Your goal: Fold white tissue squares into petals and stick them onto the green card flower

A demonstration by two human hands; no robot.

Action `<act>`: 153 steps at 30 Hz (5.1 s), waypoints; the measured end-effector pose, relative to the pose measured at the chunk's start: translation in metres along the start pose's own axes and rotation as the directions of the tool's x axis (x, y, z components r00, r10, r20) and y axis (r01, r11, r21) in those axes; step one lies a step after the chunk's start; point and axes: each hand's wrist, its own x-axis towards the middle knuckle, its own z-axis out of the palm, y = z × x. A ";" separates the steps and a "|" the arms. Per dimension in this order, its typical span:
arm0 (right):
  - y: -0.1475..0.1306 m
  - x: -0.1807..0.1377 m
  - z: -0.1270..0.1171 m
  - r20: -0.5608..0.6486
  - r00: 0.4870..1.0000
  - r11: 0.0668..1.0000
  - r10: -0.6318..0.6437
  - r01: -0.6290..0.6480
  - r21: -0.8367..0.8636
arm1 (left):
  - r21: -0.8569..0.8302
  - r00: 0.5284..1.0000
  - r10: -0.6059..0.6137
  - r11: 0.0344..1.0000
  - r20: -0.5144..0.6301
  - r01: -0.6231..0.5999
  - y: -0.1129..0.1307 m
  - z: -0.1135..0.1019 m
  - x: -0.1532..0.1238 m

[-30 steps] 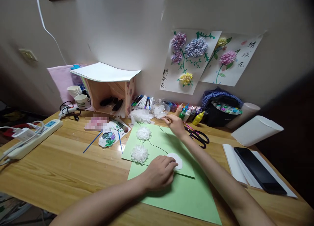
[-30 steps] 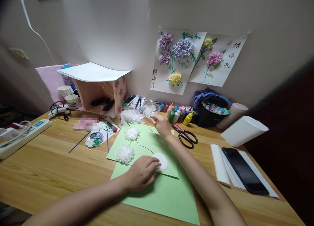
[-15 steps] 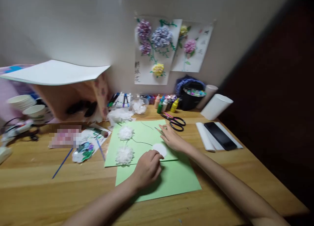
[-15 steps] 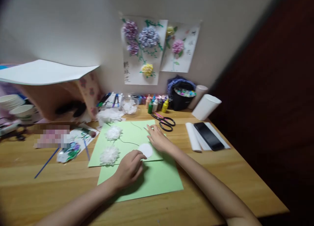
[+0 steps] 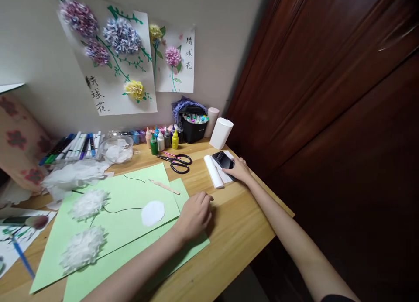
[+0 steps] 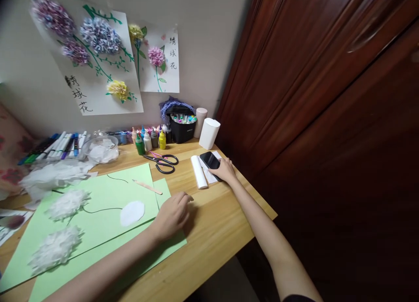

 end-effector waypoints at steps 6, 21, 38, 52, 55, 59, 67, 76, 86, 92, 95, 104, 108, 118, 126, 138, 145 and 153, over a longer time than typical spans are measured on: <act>0.005 0.008 -0.005 0.013 1.000 0.997 0.017 -0.018 0.073 | -0.037 0.999 -0.015 0.999 0.039 0.016 0.001 0.013 0.001; 0.036 0.051 -0.050 0.658 0.751 0.964 0.047 -0.206 0.167 | -0.120 0.998 -0.028 0.992 0.049 0.034 -0.001 0.015 0.000; 0.033 0.057 -0.043 0.660 0.746 0.975 0.095 -0.205 0.091 | -0.114 0.994 -0.031 0.993 0.104 0.043 0.000 0.015 -0.001; 0.021 0.044 -0.037 0.247 0.968 0.979 -0.042 -0.010 0.202 | -0.111 0.995 -0.022 0.993 0.101 0.034 -0.001 0.016 -0.001; 0.002 0.033 -0.027 0.104 0.991 0.984 -0.088 0.070 0.165 | -0.119 0.995 -0.021 0.992 0.099 0.033 0.000 0.015 0.000; -0.025 0.024 -0.015 0.055 0.994 0.996 -0.093 0.093 -0.006 | -0.110 0.997 -0.018 0.994 0.081 0.027 0.001 0.013 0.000; -0.035 0.034 -0.010 0.117 0.993 0.996 -0.001 0.011 -0.086 | -0.096 0.998 -0.016 0.995 0.067 0.022 0.000 0.015 -0.002; -0.026 0.036 0.000 0.005 0.992 0.989 -0.123 0.123 -0.077 | -0.107 0.995 -0.023 0.994 0.097 0.033 0.002 0.012 -0.001; -0.005 0.031 -0.010 -0.013 0.922 0.920 -0.386 0.384 -0.076 | -0.104 0.997 -0.017 0.994 0.080 0.025 0.002 0.012 -0.001; 0.024 0.020 -0.016 -0.169 0.881 0.887 -0.443 0.458 0.064 | -0.107 0.997 -0.009 0.994 0.080 0.017 0.002 0.012 -0.001; 0.032 0.012 -0.016 -0.221 0.850 0.861 -0.478 0.503 0.074 | -0.109 0.997 -0.004 0.994 0.077 0.012 0.002 0.013 -0.002; 0.033 0.006 -0.018 -0.212 0.826 0.844 -0.522 0.536 0.012 | -0.110 0.997 -0.012 0.994 0.074 0.020 0.001 0.014 -0.001; 0.032 0.007 -0.017 -0.177 0.832 0.846 -0.526 0.533 -0.007 | -0.112 0.997 -0.009 0.994 0.070 0.017 0.002 0.014 -0.001; 0.031 0.011 -0.014 -0.135 0.853 0.861 -0.504 0.509 0.001 | -0.115 0.998 -0.008 0.993 0.070 0.016 0.003 0.014 -0.001; 0.039 0.003 -0.017 -0.246 0.835 0.844 -0.492 0.527 0.100 | -0.093 0.997 -0.004 0.996 0.081 0.012 0.002 0.014 -0.001; 0.058 -0.010 -0.018 -0.196 0.797 0.805 -0.572 0.591 0.052 | -0.093 0.995 -0.010 0.995 0.101 0.019 0.002 0.014 0.000; 0.053 -0.007 -0.016 -0.181 0.822 0.828 -0.540 0.557 0.063 | -0.100 0.995 -0.023 0.994 0.102 0.033 0.003 0.012 0.000; 0.056 -0.001 -0.003 -0.168 0.843 0.834 -0.511 0.533 0.144 | -0.129 1.000 0.002 0.992 0.030 0.001 0.004 0.010 0.002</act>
